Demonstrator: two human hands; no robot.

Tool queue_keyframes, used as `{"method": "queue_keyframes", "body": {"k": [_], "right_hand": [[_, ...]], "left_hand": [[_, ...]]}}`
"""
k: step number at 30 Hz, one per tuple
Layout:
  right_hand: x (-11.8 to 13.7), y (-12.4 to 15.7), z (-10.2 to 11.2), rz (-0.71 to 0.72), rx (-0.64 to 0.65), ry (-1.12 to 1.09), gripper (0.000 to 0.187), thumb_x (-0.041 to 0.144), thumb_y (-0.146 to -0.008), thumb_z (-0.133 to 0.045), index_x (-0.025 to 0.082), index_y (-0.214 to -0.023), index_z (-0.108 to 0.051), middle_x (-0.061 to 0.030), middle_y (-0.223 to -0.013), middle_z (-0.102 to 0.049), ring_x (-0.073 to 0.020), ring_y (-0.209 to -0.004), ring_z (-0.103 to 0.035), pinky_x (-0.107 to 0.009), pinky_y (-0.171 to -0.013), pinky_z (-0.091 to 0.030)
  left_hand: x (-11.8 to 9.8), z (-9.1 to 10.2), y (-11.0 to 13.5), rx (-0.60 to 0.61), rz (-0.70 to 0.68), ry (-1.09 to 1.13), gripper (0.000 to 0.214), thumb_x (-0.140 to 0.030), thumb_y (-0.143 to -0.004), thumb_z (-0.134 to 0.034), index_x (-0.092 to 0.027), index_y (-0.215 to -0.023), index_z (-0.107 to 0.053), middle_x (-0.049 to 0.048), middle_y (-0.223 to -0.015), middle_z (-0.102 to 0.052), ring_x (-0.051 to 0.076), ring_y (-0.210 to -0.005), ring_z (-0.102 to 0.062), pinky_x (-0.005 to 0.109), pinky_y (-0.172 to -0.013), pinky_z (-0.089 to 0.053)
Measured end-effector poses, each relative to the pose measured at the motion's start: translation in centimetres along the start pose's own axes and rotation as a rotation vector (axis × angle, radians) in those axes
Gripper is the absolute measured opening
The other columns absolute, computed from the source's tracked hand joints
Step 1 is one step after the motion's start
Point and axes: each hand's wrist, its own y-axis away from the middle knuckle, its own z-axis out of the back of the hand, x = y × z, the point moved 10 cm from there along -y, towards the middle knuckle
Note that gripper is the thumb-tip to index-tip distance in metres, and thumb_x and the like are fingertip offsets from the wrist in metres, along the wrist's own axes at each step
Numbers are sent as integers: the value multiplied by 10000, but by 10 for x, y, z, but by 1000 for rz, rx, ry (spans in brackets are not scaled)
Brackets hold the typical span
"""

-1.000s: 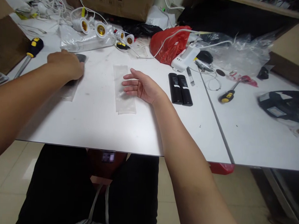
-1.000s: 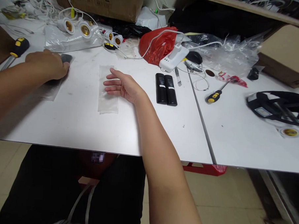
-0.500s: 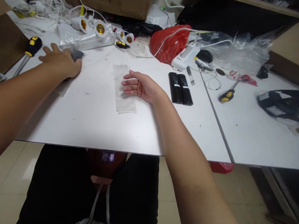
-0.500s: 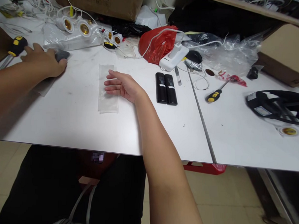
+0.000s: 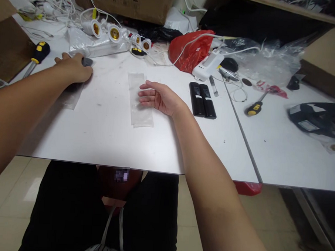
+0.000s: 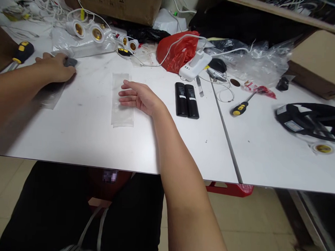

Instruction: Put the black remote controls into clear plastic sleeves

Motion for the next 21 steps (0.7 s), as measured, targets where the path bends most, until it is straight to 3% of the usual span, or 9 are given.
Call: {"method": "queue_keyframes", "body": {"k": [4, 14, 18, 21], "right_hand": [[0, 0, 1, -1, -24, 8, 352, 470, -848, -839, 207, -978, -645, -71, -923, -758, -195, -801, -752, -359, -805, -665], [0, 2, 1, -28, -60, 24, 329, 455, -888, -797, 197, -998, -627, -64, -907, -753, -181, -803, -748, -332, -809, -654], [1, 3, 0, -27, -71, 24, 345, 460, -868, -817, 203, -994, -625, -60, -892, -750, -183, -797, -745, -340, -807, -654], [2, 3, -2, -17, -53, 12, 355, 462, -839, -841, 213, -986, -635, -58, -887, -748, -192, -801, -744, -354, -801, -657]], "left_hand": [[1, 3, -4, -31, 5, 92, 959, -677, -816, -589, -233, -1642, -388, 137, -1691, -261, 531, -1519, -242, 731, -1167, -295], [3, 8, -3, -47, -51, 66, 977, -704, -782, -582, -136, -1565, -451, 175, -1627, -362, 493, -1466, -353, 635, -1158, -355], [5, 6, -4, 11, -94, 12, 1102, -788, -756, -535, -123, -1621, -377, 176, -1698, -249, 508, -1477, -302, 662, -1172, -304], [18, 5, 1, 29, -23, -35, 1342, -868, -615, -615, -113, -1671, -273, 220, -1731, -171, 592, -1478, -231, 759, -1139, -237]]}}
